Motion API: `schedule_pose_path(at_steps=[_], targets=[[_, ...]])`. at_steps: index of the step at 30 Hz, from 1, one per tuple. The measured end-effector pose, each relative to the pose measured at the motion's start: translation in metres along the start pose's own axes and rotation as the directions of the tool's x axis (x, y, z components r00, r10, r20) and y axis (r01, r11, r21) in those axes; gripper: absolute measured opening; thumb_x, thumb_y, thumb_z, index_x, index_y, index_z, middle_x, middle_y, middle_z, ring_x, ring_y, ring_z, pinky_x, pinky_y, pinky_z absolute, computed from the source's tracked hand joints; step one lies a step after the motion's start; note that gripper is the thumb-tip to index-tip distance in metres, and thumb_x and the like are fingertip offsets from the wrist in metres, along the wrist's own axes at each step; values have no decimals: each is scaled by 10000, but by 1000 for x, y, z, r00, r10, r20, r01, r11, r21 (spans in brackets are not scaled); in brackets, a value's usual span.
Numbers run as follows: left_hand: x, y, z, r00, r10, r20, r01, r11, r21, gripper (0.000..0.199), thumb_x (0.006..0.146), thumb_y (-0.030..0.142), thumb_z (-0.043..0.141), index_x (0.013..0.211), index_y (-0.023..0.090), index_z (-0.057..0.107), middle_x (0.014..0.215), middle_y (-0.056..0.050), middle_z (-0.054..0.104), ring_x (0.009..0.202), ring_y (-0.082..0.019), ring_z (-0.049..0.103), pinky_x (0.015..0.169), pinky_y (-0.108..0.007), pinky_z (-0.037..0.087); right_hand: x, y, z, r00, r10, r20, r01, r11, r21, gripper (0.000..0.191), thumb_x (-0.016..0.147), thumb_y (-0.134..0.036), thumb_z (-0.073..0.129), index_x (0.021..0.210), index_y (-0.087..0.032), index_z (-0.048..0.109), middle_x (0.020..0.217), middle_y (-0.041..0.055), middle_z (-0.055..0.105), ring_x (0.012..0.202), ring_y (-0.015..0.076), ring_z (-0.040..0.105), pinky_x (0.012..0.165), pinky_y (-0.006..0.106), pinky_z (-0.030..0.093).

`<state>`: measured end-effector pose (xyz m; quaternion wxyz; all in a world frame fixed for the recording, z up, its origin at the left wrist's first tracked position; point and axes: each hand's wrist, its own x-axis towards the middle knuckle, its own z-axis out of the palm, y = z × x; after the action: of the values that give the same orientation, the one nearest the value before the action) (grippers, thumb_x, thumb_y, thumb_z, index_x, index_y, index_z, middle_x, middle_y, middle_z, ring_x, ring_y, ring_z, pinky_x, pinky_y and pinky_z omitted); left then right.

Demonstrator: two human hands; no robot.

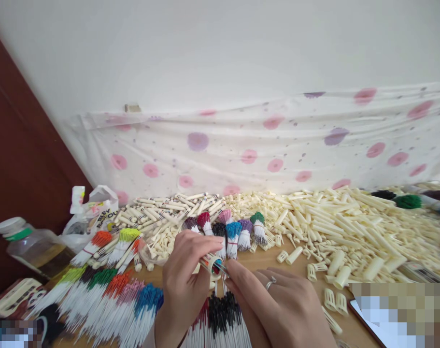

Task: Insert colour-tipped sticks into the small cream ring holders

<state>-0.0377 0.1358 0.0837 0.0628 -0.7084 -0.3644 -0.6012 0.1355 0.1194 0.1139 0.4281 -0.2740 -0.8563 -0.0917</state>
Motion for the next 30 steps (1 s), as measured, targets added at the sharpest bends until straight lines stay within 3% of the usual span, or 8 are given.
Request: schedule_pose_path(at_steps=[14, 19, 25, 30], targets=[[-1, 3, 1, 999, -48, -11, 48, 999, -9, 253, 924, 45, 562, 1012, 253, 677, 966, -12, 781, 890, -172, 708, 836, -304, 544, -1, 0, 1, 1000, 26, 9, -26, 999, 36, 210, 961, -70, 457, 992, -131, 656, 553, -43, 567, 413, 119, 493, 420, 247, 363], [-2, 4, 0, 996, -76, 41, 75, 997, 22, 201, 949, 95, 546, 1017, 247, 658, 932, 2, 756, 861, -145, 712, 790, -229, 547, -4, 4, 0, 999, 43, 33, -44, 999, 23, 206, 990, -106, 468, 1084, -140, 648, 569, -40, 608, 427, 128, 553, 444, 234, 406], [-1, 8, -2, 984, -131, 118, 120, 988, 94, 241, 978, 113, 514, 1105, 275, 639, 926, 32, 723, 839, -110, 701, 782, -170, 529, -3, 10, -6, 997, 20, -74, -22, 999, -31, 211, 1057, -187, 435, 1098, -140, 637, 511, -63, 568, 367, 126, 527, 410, 268, 351], [-2, 6, -2, 979, -135, 154, 124, 989, 78, 221, 998, 141, 502, 1111, 281, 631, 927, 31, 707, 837, -110, 684, 783, -173, 515, 0, 9, -5, 999, 20, -27, -21, 998, -56, 251, 1052, -159, 404, 1088, -127, 651, 500, -61, 575, 363, 130, 541, 412, 285, 343]])
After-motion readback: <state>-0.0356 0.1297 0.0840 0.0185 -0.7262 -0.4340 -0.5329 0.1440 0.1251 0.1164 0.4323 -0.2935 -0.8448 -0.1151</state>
